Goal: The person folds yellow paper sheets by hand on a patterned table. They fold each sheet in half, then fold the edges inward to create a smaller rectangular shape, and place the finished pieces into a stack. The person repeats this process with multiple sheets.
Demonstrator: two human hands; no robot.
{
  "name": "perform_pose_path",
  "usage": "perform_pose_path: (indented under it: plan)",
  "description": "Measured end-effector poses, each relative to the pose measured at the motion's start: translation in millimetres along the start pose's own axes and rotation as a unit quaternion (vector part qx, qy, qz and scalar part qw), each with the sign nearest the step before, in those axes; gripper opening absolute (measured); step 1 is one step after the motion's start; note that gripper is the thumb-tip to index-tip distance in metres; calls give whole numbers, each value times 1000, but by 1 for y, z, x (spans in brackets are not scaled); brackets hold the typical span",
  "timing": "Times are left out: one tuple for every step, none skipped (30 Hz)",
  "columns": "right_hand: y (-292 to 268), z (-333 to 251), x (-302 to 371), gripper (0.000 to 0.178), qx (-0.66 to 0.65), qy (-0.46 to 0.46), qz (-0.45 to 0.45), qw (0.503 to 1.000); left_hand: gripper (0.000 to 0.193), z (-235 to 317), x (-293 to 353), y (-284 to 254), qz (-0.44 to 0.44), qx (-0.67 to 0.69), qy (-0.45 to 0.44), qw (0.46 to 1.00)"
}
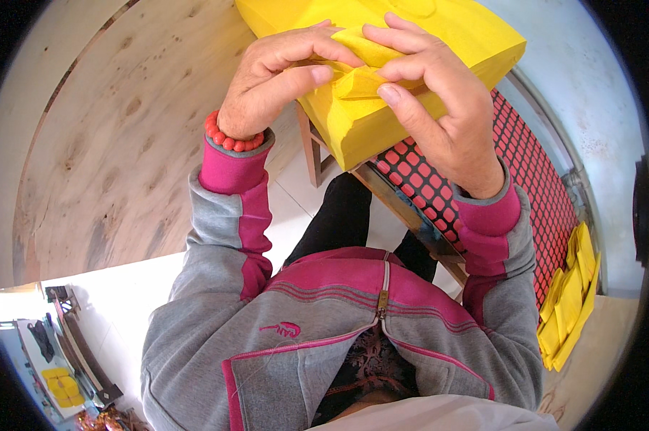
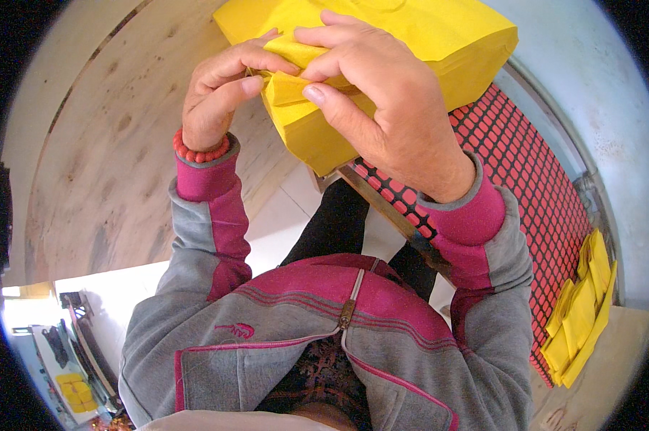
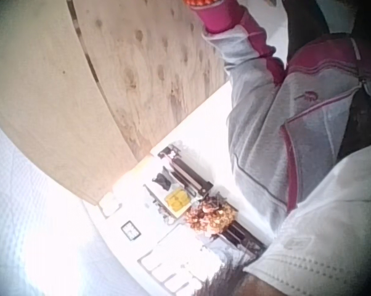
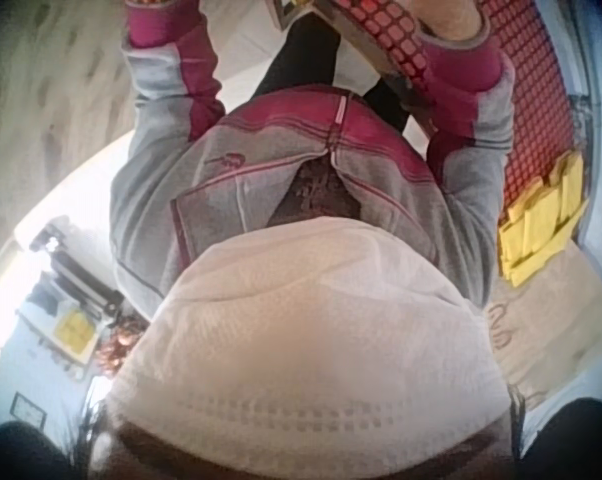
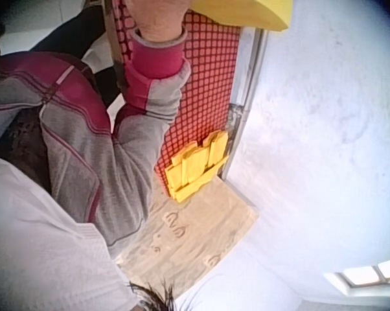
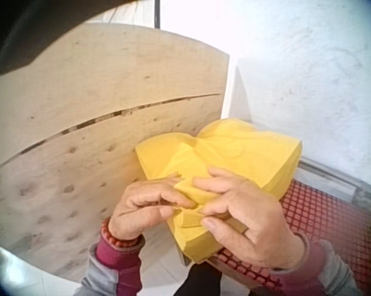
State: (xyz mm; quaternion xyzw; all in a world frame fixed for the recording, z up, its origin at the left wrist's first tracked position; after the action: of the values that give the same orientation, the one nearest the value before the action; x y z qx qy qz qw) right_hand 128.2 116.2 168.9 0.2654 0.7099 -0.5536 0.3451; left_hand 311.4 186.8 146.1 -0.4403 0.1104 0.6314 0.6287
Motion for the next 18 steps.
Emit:
perform_pose_path:
  plan:
    - [0,1,1,10,-1,2,0,1000,25,-1,0,0,-1,-6,4,1000]
    - [0,2,1,10,-1,4,2,1000,23,-2,1,0,3,7,10,1000]
    - [0,2,1,10,0,1,1,1000,22,-2,1,0,8,20,18,1000]
    - [-1,2,1,10,2,-1,2,1000,21,-3,1,0,14,33,22,999]
    - [-1,2,1,10,4,-4,2,1000,19,-4,1,0,23,42,22,999]
    - [0,2,1,10,4,-3,2,1000,16,-6,1,0,32,50,19,998]
    - [0,2,1,10,4,-2,1,1000,14,-7,1,-1,41,62,18,997]
    - [0,1,0,10,4,-2,2,1000,12,-7,1,-1,42,46,25,998]
    - [0,1,-1,11,3,1,3,1000,10,-7,0,-1,44,34,33,998]
    - [-1,-1,-1,11,1,4,7,1000,8,-6,0,-1,47,20,40,998]
    - [-2,-1,-2,11,0,9,14,1000,7,-7,0,-1,49,22,39,998]
    - [-3,-2,-2,12,-4,25,21,999,7,-7,0,0,52,22,37,998]
    - [-5,-4,-1,12,-8,44,32,998,8,-7,0,0,58,22,34,998]
    - [-8,-4,-1,12,-12,63,43,997,7,-8,1,0,62,36,27,997]
    - [-9,-5,-1,16,-8,59,47,997,6,-9,2,1,68,49,20,996]
    - [-11,-6,-2,21,-5,55,50,997,6,-10,2,1,74,63,12,995]
    - [-12,-7,-2,23,-2,51,57,997,5,-10,2,1,74,68,10,995]
    - [-13,-7,-2,25,0,48,64,997,5,-10,1,2,74,74,9,994]
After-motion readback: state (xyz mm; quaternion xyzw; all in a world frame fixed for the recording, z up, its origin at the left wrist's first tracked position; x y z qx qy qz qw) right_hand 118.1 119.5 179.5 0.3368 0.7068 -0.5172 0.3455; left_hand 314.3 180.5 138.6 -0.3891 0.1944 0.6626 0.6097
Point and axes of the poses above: each hand's wrist, its own x-axis away from the middle knuckle, its own y-axis out of the palm, z = x × y, the point moved 5 cm from there along -x, towards the middle knuckle, and after that the axes turned 3 degrees about x, right-handed, at the moved point
